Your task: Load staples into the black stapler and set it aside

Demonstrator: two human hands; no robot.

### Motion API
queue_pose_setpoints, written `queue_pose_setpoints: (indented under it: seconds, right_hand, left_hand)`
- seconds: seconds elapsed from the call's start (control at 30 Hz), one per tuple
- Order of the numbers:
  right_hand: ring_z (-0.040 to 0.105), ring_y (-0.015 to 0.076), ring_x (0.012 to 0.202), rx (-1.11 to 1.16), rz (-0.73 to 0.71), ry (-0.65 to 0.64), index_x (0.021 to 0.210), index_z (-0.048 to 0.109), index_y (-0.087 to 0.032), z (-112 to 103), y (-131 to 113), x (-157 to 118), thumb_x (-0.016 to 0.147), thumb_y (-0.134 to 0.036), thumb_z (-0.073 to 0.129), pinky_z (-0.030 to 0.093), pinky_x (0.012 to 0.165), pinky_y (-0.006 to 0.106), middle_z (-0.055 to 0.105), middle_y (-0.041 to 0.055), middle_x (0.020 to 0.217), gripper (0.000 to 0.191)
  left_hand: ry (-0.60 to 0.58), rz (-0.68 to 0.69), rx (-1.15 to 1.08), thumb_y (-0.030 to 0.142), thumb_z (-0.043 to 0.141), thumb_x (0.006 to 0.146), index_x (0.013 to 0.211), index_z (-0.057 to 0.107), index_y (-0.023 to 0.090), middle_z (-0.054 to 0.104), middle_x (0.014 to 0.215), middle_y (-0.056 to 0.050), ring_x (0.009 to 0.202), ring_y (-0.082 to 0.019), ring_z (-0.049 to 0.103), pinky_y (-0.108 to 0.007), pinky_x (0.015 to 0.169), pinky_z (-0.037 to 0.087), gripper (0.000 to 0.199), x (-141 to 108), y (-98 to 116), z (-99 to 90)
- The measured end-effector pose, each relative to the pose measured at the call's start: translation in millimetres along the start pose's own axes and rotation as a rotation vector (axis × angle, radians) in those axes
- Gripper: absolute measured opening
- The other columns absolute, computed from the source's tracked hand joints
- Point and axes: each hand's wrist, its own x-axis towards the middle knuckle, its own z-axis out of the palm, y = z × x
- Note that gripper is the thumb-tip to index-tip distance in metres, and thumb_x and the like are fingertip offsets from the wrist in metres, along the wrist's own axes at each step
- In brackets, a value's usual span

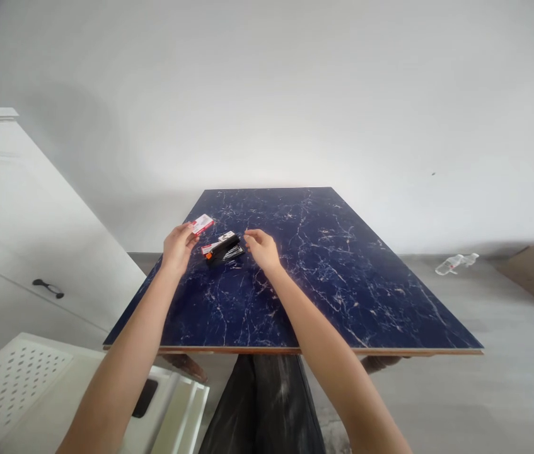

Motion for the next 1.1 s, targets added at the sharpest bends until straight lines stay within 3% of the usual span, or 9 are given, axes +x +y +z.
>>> queue_pose_setpoints:
  seconds: [0.07, 0.17, 0.3, 0.4, 0.53, 0.6, 0.83, 1.1]
  right_hand:
    - [0.069, 0.0196, 0.088, -0.188, -0.055, 0.019, 0.101, 0.071, -0.022, -3.1, 6.5, 2.0, 0.086, -0.037, 0.060, 0.056, 0.084, 0.035, 0.074, 0.0039, 0.098, 0.024]
    - [0.069, 0.0199, 0.093, -0.357, -0.128, -0.032, 0.110, 0.069, -0.022, -2.1, 16.2, 1.9, 0.087, -0.031, 0.059, 0.054, 0.090, 0.036, 0.074, 0.0042, 0.108, 0.027]
    - [0.066, 0.0226, 0.112, -0.433, -0.226, -0.189, 0.137, 0.053, -0.025, 7.4, 28.4, 2.6, 0.084, -0.021, 0.062, 0.053, 0.096, 0.037, 0.067, 0.0069, 0.130, 0.054]
    - [0.063, 0.0246, 0.119, -0.478, -0.258, -0.266, 0.145, 0.045, -0.024, 11.8, 34.1, 7.4, 0.083, -0.020, 0.065, 0.049, 0.102, 0.039, 0.067, 0.0091, 0.129, 0.064]
    - [0.069, 0.0235, 0.104, -0.514, -0.264, -0.277, 0.132, 0.057, -0.022, 6.8, 34.8, 14.6, 0.084, -0.024, 0.069, 0.052, 0.094, 0.038, 0.072, 0.0084, 0.114, 0.050]
    - [0.070, 0.0217, 0.095, -0.532, -0.276, -0.293, 0.121, 0.063, -0.022, 1.8, 34.3, 16.2, 0.083, -0.026, 0.072, 0.053, 0.089, 0.036, 0.074, 0.0060, 0.106, 0.039]
    - [0.071, 0.0188, 0.091, -0.460, -0.263, -0.327, 0.114, 0.066, -0.022, -6.5, 37.0, 18.5, 0.080, -0.019, 0.074, 0.053, 0.089, 0.032, 0.075, 0.0042, 0.101, 0.035]
    - [0.071, 0.0172, 0.088, -0.418, -0.222, -0.403, 0.095, 0.066, -0.022, -24.8, 34.0, 28.7, 0.078, -0.017, 0.073, 0.054, 0.088, 0.033, 0.075, -0.0003, 0.093, 0.020]
  left_hand:
    - [0.046, 0.026, 0.373, 0.035, 0.073, 0.079, 0.092, 0.072, 0.018, 0.075, 0.097, -0.007, 0.090, -0.020, 0.069, -0.032, 0.084, 0.053, 0.021, 6.8, -4.2, -11.1]
    - [-0.083, 0.096, 0.880, 0.033, 0.065, 0.083, 0.092, 0.075, 0.021, 0.076, 0.100, -0.006, 0.098, -0.024, 0.068, -0.035, 0.091, 0.049, 0.018, 9.5, -9.8, -21.3]
    - [-0.115, 0.232, 1.138, 0.034, 0.059, 0.086, 0.102, 0.075, 0.022, 0.074, 0.110, -0.009, 0.101, -0.027, 0.067, -0.037, 0.093, 0.048, 0.025, 4.7, -6.8, -21.6]
    - [-0.206, 0.263, 1.115, 0.033, 0.060, 0.086, 0.105, 0.075, 0.021, 0.074, 0.109, -0.008, 0.093, -0.024, 0.068, -0.033, 0.088, 0.049, 0.027, -1.5, 6.1, -19.9]
    - [-0.630, 0.041, 1.012, 0.045, 0.061, 0.087, 0.112, 0.074, 0.024, 0.075, 0.092, -0.005, 0.073, -0.021, 0.068, -0.030, 0.070, 0.051, 0.036, -9.9, 27.2, -22.0]
    - [-0.716, -0.045, 0.957, 0.048, 0.064, 0.085, 0.116, 0.074, 0.023, 0.075, 0.087, -0.005, 0.067, -0.020, 0.067, -0.029, 0.064, 0.051, 0.041, -11.8, 33.4, -23.3]
    - [-0.706, -0.152, 0.773, 0.044, 0.071, 0.081, 0.113, 0.074, 0.018, 0.075, 0.099, -0.010, 0.080, -0.022, 0.070, -0.030, 0.066, 0.057, 0.041, -4.6, 23.1, -25.6]
    - [-0.671, -0.187, 0.710, 0.048, 0.076, 0.076, 0.109, 0.074, 0.018, 0.075, 0.102, -0.010, 0.081, -0.020, 0.069, -0.030, 0.065, 0.056, 0.044, 5.1, 4.9, -30.9]
